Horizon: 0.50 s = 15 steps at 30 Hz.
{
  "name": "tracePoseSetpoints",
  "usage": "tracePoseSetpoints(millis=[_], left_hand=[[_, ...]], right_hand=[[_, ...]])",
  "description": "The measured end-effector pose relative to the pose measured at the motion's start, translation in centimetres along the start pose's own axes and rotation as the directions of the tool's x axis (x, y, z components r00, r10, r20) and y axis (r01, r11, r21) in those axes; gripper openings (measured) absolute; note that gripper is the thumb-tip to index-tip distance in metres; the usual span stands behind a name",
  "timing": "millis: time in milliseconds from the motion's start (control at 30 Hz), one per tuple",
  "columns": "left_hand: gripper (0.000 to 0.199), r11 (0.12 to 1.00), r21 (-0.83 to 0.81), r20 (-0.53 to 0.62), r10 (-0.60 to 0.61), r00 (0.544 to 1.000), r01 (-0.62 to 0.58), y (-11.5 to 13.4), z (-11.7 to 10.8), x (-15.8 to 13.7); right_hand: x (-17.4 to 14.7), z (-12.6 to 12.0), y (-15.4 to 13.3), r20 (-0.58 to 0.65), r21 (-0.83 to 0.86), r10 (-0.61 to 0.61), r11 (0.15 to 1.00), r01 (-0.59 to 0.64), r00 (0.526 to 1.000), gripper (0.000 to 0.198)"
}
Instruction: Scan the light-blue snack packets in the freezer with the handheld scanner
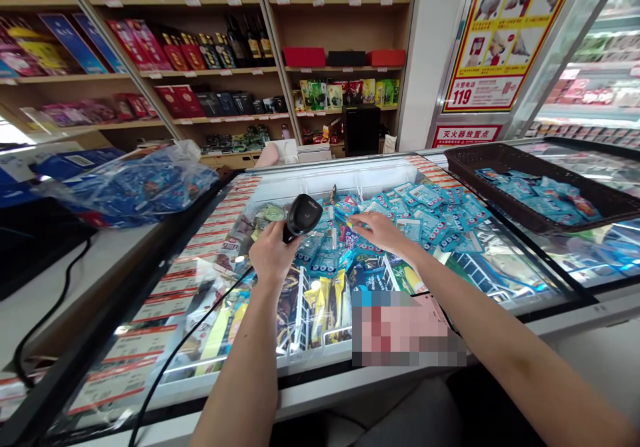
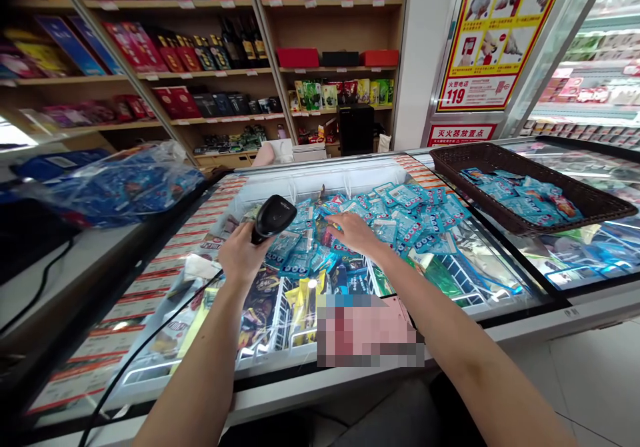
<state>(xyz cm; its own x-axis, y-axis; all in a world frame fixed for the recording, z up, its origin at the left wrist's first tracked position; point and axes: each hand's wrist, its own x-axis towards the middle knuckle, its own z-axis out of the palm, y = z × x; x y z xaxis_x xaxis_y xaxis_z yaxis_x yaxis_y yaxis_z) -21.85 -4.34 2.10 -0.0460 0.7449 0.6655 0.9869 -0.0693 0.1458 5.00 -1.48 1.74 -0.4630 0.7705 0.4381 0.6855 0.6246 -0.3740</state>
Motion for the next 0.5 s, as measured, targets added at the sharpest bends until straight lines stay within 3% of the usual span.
tracePoseSetpoints(millis=[267,367,500], left_hand=[[0.037,1.0,0.001,0.001,-0.016,1.0,0.016,0.0,-0.2,0.2],[0.036,1.0,-0.011,0.015,-0.016,1.0,0.016,0.1,-0.4,0.1],[0.035,1.0,-0.019,0.011,-0.025,1.0,0.025,0.2,-0.5,0.0]], right_hand=[[2.5,1.3,-2.5,0.208,-0.04,-0.019,0.999,0.028,0.978,0.067],[3.3,2.4,-3.0,0.22,-0.102,0.028,0.995,-0.005,0.975,0.079],[3.6,3.2,-3.0,0.163,-0.08,0.137,0.989,-0.125,0.977,0.076]])
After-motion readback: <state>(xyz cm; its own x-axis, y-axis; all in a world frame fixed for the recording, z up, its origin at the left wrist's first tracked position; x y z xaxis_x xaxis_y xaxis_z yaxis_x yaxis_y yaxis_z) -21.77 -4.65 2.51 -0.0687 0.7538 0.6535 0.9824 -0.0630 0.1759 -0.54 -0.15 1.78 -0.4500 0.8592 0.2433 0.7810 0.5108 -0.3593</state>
